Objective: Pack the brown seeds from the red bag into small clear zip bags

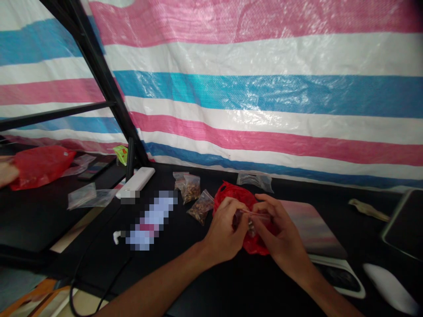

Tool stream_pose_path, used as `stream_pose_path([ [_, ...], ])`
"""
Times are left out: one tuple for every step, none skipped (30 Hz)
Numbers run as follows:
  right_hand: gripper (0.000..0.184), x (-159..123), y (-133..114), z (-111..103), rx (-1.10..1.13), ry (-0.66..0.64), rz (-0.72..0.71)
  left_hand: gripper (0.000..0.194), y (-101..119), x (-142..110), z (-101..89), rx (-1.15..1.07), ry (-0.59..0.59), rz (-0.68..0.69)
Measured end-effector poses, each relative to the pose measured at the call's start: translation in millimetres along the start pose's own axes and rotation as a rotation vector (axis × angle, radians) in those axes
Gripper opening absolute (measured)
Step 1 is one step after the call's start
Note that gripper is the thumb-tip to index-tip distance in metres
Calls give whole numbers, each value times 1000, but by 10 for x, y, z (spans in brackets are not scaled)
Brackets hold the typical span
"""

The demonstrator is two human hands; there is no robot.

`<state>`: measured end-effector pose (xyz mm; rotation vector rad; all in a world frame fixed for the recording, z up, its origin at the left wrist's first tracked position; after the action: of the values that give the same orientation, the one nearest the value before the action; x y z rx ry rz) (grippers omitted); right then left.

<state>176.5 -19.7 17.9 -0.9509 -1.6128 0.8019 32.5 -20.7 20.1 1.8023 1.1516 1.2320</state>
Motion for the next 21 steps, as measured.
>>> stream_pose_path([
  [38,-1,-20,-6,-19,3,-21,17,0,1,-1,-6,-4,2],
  [35,-1,-45,-15,-38,10,-43,18,3,2,-2,-16,-9,5],
  [32,0,-70,-30,-54,24,-62,19,8,3,-5,-30,-12,8],
  [30,2,-91,-47,-61,40,-76,21,11,4,-11,-44,-12,7],
  [29,5,-101,-63,-56,56,-80,22,12,6,-15,-57,-12,1],
  [30,9,-100,-74,-39,67,-73,22,9,10,-15,-67,-16,-10],
  [32,13,-89,-78,-13,73,-60,22,2,14,-10,-71,-22,-25],
  [35,16,-71,-78,20,75,-45,22,-9,19,0,-70,-30,-42],
  [38,18,-48,-71,54,70,-30,23,-25,26,9,-70,-35,-63],
  [40,20,-22,-58,83,58,-15,23,-44,33,14,-75,-33,-82],
  [43,20,5,-46,99,48,-1,24,-67,40,14,-85,-22,-102],
  [45,19,31,-39,99,40,12,24,-92,46,11,-99,-7,-122],
  [45,18,54,-38,89,39,22,24,-116,51,9,-113,10,-139],
  [45,16,73,-41,75,42,32,24,-138,54,7,-124,24,-152],
  [44,14,89,-45,64,47,43,23,-156,55,11,-131,31,-160],
  [44,11,97,-50,60,53,52,23,-169,54,17,-133,33,-164],
  [44,9,102,-52,62,57,59,23,-180,52,24,-134,33,-167],
  [44,6,103,-54,65,62,66,23,-188,49,29,-135,32,-167],
  [45,4,102,-57,69,69,71,23,-192,46,33,-137,30,-165],
  [45,1,99,-59,71,74,74,23,-194,43,36,-136,27,-163],
  [45,-1,96,-60,74,78,74,23,-193,40,38,-133,23,-160],
])
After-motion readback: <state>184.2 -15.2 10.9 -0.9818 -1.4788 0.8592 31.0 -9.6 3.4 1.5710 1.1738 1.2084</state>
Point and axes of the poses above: each hand's wrist, its own x-axis towards the middle knuckle, its own z-axis out of the palm, y = z × x, the point moved 8 cm from there along x, towards the middle knuckle, and after that the axes turned 7 degrees about -z, right-handed, at the moved point
